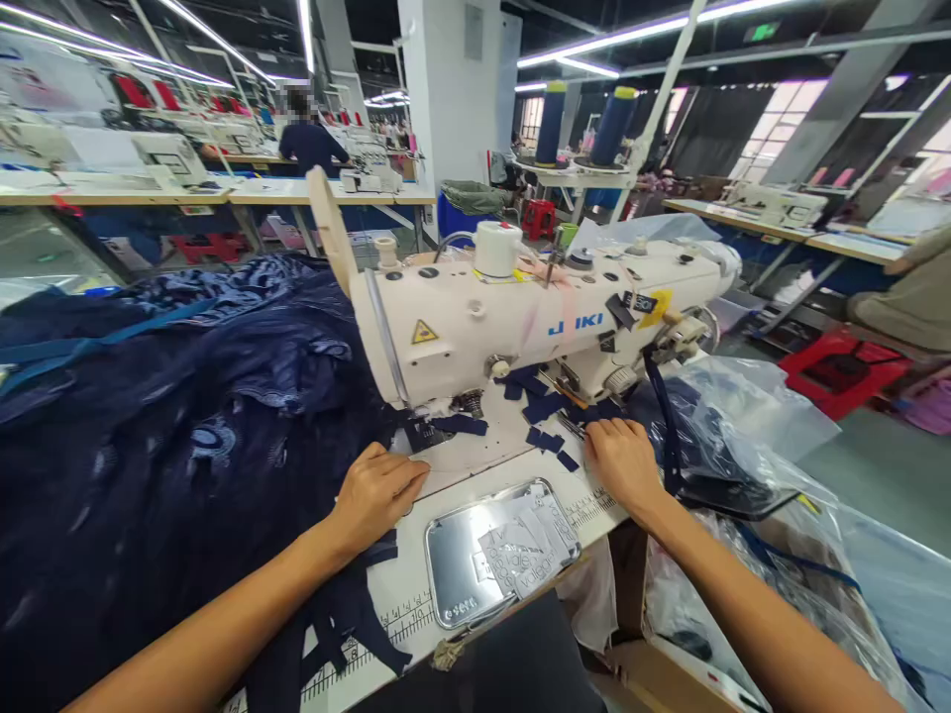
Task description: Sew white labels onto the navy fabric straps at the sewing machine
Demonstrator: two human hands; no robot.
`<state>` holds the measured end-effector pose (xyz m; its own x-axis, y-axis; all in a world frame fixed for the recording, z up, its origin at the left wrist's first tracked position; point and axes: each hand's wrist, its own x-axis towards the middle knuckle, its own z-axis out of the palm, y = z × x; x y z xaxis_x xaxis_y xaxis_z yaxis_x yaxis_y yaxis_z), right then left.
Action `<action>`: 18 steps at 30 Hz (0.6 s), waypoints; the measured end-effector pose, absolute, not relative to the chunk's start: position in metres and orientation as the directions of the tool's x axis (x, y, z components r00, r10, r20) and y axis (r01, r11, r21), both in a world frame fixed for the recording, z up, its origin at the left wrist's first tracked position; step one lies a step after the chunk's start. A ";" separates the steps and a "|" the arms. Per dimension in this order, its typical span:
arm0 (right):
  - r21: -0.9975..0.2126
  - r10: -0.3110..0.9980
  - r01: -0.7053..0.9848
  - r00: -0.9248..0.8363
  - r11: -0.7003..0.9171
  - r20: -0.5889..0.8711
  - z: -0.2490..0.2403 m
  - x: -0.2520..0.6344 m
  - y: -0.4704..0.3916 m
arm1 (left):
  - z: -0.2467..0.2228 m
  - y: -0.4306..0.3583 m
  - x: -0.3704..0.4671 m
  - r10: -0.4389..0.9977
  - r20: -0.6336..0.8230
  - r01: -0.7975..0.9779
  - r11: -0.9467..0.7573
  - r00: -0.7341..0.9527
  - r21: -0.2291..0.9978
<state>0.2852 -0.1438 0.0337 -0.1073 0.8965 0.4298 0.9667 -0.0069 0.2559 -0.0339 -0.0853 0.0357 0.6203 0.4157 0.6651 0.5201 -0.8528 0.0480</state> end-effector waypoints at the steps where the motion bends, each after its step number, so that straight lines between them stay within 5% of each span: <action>1: 0.210 0.880 0.978 -0.083 -0.020 0.467 0.034 0.288 -0.143 | 0.034 -0.086 -0.034 0.418 0.667 0.522 -0.851 0.617 0.051; 5: -0.025 0.781 0.991 0.117 -0.129 0.614 0.040 0.296 -0.141 | 0.031 -0.086 -0.035 0.446 0.667 0.533 -0.842 0.597 0.087; 8: -0.242 0.821 0.965 0.221 -0.105 0.527 0.053 0.286 -0.141 | 0.031 -0.086 -0.036 0.462 0.670 0.543 -0.833 0.581 0.104; 12: -0.377 0.967 0.920 -0.011 0.109 0.253 0.072 0.246 -0.138 | 0.031 -0.086 -0.036 0.467 0.666 0.540 -0.834 0.582 0.113; 18: -0.323 0.944 0.894 -0.329 0.312 0.000 0.079 0.187 -0.126 | 0.033 -0.085 -0.036 0.452 0.667 0.538 -0.838 0.592 0.090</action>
